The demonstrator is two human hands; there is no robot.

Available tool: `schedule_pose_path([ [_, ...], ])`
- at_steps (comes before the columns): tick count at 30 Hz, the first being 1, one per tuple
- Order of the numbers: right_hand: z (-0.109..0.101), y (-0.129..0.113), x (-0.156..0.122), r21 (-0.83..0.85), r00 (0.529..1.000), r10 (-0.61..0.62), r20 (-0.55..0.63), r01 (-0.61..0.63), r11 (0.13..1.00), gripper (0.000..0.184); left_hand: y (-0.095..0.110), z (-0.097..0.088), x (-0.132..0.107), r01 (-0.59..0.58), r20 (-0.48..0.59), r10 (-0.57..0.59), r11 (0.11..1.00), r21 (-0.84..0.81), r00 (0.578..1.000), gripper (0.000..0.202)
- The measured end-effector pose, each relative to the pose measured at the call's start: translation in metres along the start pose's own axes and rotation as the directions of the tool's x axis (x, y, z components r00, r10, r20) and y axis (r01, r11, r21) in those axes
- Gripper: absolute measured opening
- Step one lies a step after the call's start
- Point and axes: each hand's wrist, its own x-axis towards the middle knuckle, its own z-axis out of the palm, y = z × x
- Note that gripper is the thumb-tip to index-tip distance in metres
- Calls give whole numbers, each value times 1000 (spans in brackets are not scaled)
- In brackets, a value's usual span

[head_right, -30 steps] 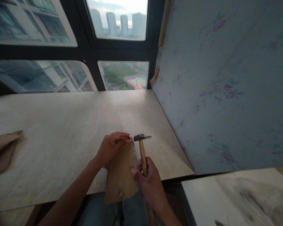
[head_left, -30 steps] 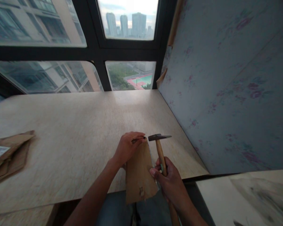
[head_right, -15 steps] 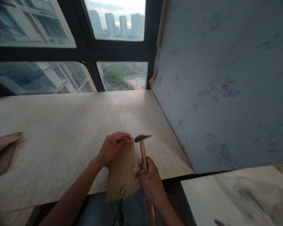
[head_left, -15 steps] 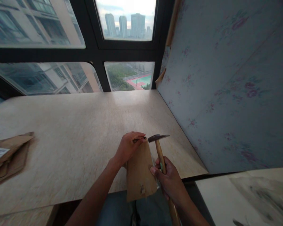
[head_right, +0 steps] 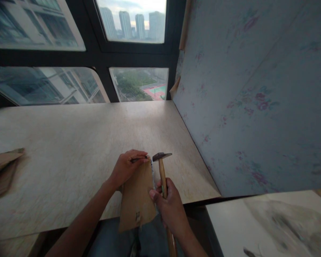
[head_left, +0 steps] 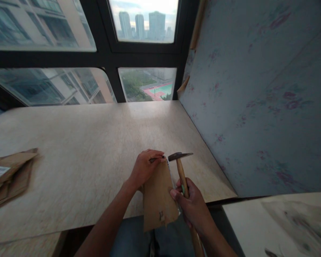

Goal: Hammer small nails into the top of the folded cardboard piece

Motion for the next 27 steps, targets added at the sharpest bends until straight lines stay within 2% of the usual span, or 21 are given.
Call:
schedule_pose_path([
  [8, 2, 1, -2, -12, 999, 1, -40, -1, 1000, 30, 0, 4, 1, -37, 20, 37, 999, 1, 999, 8],
  [15, 2, 3, -3, -13, 998, -9, -60, 9, 1000, 32, -4, 6, -1, 9, 25, -8, 1000, -10, 1000, 9],
  [20, 2, 0, -3, -26, 996, -55, -76, 53, 998, 29, -9, 7, -1, 36, -7, -37, 996, -84, 999, 9],
  [27, -2, -1, -2, 37, 994, -81, -70, 84, 996, 27, -1, 6, 2, 54, -14, -56, 990, -130, 998, 10],
])
